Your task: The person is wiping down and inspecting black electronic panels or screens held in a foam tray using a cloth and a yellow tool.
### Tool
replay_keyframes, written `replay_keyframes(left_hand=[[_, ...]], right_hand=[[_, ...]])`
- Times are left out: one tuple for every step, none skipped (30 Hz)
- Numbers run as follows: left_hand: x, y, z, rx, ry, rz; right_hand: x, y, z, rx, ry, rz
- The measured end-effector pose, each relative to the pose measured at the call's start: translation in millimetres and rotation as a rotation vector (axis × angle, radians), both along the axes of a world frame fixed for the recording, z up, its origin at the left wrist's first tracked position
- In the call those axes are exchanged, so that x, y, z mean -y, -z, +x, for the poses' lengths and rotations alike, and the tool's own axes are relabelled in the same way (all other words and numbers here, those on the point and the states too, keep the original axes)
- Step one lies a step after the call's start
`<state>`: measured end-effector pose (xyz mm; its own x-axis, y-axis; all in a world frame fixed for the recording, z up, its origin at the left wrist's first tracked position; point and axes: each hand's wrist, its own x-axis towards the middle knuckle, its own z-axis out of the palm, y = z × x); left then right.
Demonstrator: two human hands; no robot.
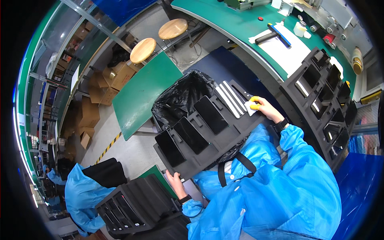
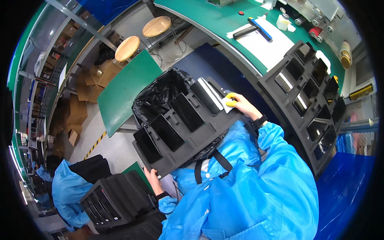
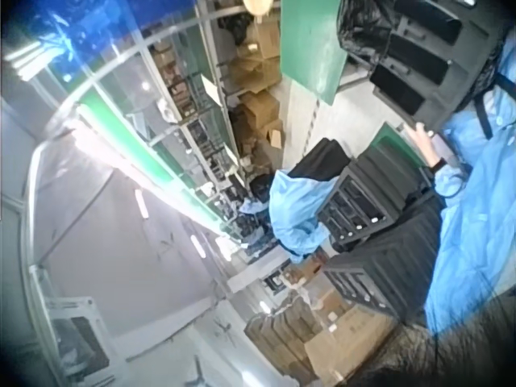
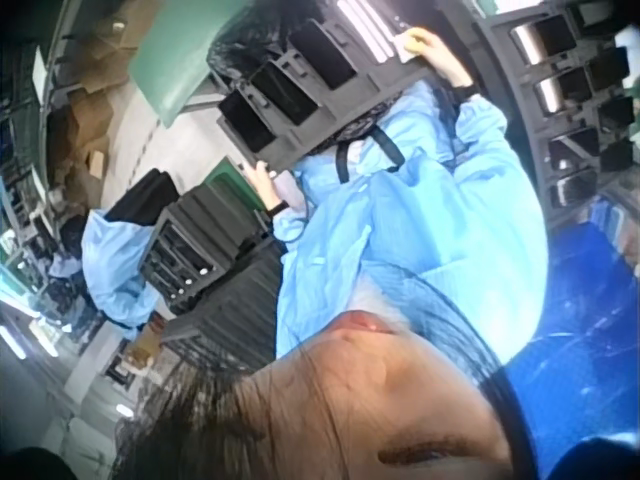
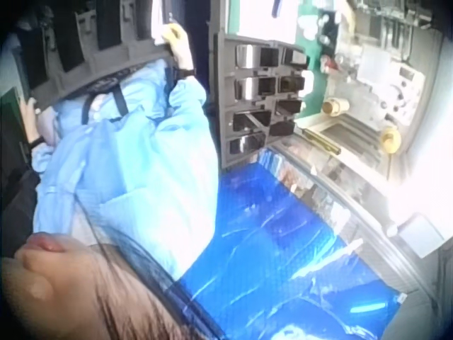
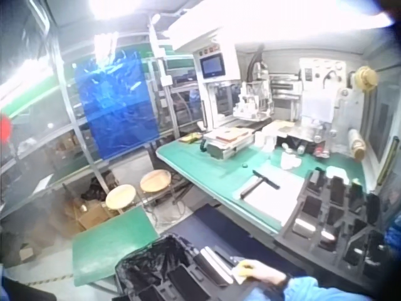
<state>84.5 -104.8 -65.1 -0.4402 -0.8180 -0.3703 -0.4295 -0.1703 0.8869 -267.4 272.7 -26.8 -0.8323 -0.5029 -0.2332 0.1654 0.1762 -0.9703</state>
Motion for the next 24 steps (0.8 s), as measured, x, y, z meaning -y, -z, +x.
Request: replay_keyframes(left_hand=[[4.3, 3.6, 1.3, -0.027, 0.0, 0.005], [9.3, 6.6, 2.1, -0.056, 0.0, 0.009], [9.6, -4.7, -6.4, -0.073, 0.019, 0.002], [15.5, -9.4, -15.9, -0.072, 0.012, -0.002], [23.9, -15.0, -23.4, -0.065, 0.041, -0.01], [32.0, -19.6, -32.8, -0.058, 0.07, -0.018], [39.2, -23.3, -45.1, -0.06, 0.055, -0.023], [46.5, -25.9, -55.5, -0.047, 0.053, -0.044], [56.0, -29.0, -67.9, -0.034, 0.053, -0.067], [64.5, -29.2, -81.3, -0.021, 0.058, -0.088], [73.0, -26.8, -94.0, -0.036, 0.065, -0.107], [83.1, -21.9, -106.6, -0.051, 0.071, -0.127], [90.5, -24.0, -123.1, -0.066, 0.097, -0.177], [93.1, -25.4, -135.1, -0.095, 0.084, -0.152], [101.7, -19.9, -141.8, -0.103, 0.099, -0.148], [110.1, -15.3, -147.9, -0.113, 0.116, -0.147], [116.1, -10.8, -150.0, -0.112, 0.095, -0.15], [119.9, -8.4, -156.5, -0.107, 0.095, -0.159], [122.3, -6.0, -160.3, -0.101, 0.096, -0.169], [123.4, -3.8, -161.1, -0.101, 0.085, -0.169], [121.4, -7.5, -164.4, -0.114, 0.066, -0.148], [118.6, -10.8, -167.2, -0.126, 0.047, -0.127], [115.1, -13.9, -170.9, -0.117, 0.03, -0.13], [115.6, -16.1, -173.0, -0.113, 0.022, -0.13]], right_hand=[[2.7, -2.9, -4.0, -0.014, -0.004, -0.001], [7.3, -4.0, -9.7, -0.03, -0.007, -0.001], [11.4, -2.1, -15.1, -0.04, 0.021, 0.005], [15.2, 1.0, -23.1, -0.073, 0.025, 0.001], [22.1, -2.0, -31.3, -0.093, 0.015, 0.007], [29.2, -5.3, -40.1, -0.114, 0.005, 0.012], [34.9, -4.1, -51.5, -0.115, -0.009, 0.008], [42.7, -0.9, -63.7, -0.132, -0.011, 0.01], [53.8, -0.1, -74.8, -0.15, -0.012, 0.009], [64.9, -7.6, -82.6, -0.128, 0.023, -0.002], [74.0, 0.4, -96.3, -0.142, 0.03, -0.016], [82.7, 7.0, -111.0, -0.156, 0.036, -0.031], [91.0, 7.5, -121.4, -0.159, 0.02, -0.035], [99.9, 8.5, -130.9, -0.141, 0.039, -0.045], [108.6, 9.1, -138.5, -0.122, 0.053, -0.053], [116.8, 10.8, -145.7, -0.123, 0.033, -0.056], [124.2, 13.5, -150.8, -0.124, 0.026, -0.042], [128.1, 17.2, -156.0, -0.126, 0.029, -0.026], [130.7, 21.3, -159.3, -0.132, 0.023, -0.007], [132.5, 26.5, -161.5, -0.132, 0.012, -0.008], [132.4, 30.2, -163.1, -0.119, 0.028, -0.023], [131.8, 33.8, -164.8, -0.105, 0.044, -0.038], [129.4, 36.3, -167.5, -0.096, 0.039, -0.051], [132.1, 35.3, -167.3, -0.092, 0.031, -0.05]])
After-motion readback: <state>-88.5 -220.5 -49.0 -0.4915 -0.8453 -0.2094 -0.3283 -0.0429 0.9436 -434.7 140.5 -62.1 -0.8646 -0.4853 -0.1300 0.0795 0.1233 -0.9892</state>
